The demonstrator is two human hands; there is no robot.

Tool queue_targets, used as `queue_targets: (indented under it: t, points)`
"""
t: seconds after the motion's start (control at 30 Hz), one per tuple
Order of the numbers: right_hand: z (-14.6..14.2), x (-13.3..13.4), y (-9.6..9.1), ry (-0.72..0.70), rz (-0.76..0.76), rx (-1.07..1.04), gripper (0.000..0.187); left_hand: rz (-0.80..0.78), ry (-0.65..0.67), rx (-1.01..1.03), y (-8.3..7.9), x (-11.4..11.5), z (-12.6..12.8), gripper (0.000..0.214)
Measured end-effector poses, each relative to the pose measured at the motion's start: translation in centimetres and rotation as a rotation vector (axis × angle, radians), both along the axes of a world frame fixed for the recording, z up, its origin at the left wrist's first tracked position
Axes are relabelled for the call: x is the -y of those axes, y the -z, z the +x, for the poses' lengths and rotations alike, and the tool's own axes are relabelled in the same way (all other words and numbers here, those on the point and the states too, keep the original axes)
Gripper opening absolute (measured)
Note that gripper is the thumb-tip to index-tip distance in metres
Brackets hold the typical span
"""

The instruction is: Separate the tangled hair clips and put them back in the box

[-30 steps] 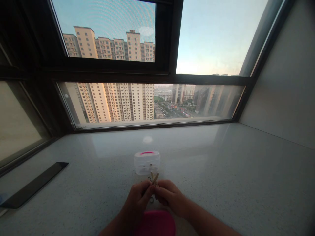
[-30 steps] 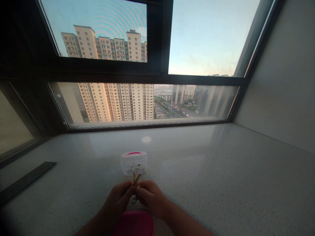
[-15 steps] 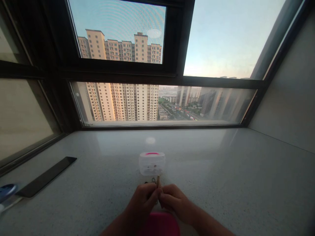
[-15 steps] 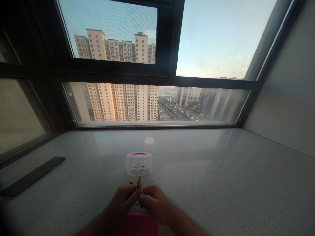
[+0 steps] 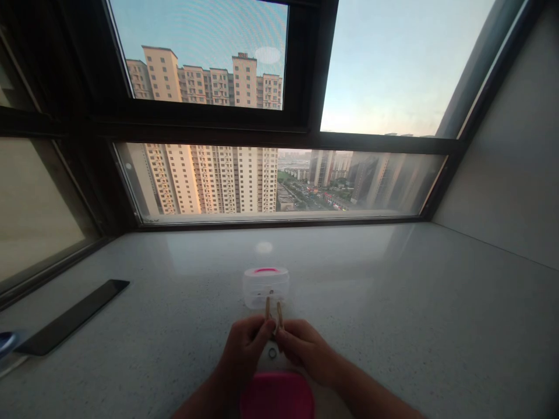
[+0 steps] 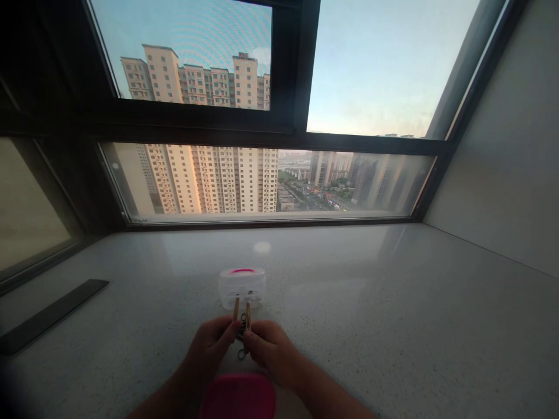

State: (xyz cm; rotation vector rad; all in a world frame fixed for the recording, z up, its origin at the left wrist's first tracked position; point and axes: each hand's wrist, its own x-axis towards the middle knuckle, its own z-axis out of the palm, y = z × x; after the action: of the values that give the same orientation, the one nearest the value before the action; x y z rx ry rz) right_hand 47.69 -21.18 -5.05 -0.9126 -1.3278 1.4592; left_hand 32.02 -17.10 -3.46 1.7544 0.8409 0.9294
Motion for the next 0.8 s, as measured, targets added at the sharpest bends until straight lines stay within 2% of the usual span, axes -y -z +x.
queue_targets:
  t: [0.17,0.8]
  points:
    - [-0.02,-0.15,0.05,-0.018,0.002,-0.030,0.039,0.008,-0.029,-0.017,-0.42,0.19,-0.01,0.042]
    - [0.03,-0.19,0.11,0.024,0.014,0.017,0.041,0.037,-0.053,-0.083,-0.07,-0.04,-0.03,0.045]
